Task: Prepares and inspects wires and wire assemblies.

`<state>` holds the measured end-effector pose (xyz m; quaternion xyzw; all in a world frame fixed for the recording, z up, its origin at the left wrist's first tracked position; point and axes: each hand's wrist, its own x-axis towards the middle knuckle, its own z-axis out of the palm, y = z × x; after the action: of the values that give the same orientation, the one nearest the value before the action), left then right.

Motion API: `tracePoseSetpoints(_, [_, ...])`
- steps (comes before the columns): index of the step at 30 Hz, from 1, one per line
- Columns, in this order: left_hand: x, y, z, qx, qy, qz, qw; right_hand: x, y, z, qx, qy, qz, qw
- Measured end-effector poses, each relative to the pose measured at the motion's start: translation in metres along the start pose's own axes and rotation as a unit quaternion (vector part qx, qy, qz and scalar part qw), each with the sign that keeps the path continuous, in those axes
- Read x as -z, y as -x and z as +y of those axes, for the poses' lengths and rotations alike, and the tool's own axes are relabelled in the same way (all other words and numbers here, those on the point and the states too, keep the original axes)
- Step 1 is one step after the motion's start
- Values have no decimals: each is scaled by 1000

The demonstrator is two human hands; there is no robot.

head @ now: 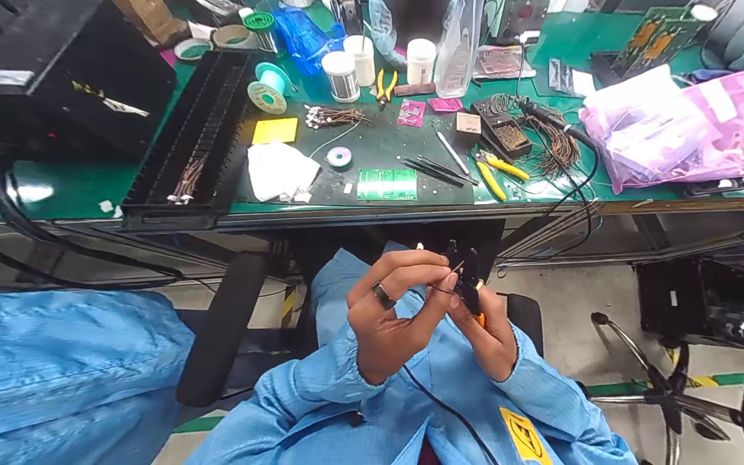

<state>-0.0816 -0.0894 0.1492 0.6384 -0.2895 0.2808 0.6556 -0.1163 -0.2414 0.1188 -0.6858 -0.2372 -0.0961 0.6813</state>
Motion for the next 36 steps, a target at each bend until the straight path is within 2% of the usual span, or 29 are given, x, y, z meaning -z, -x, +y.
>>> tracePoseSetpoints(11, [-2,0,-1,-9,4,7,1000,3,1,4,29,83,16,996])
tracePoseSetpoints(26, [-2,0,-4,-4,15,4,1000,2,0,10,27,92,35,995])
tracePoseSetpoints(36, [4,2,-6,29,16,-19,999,3,-1,13,35,132,55,989])
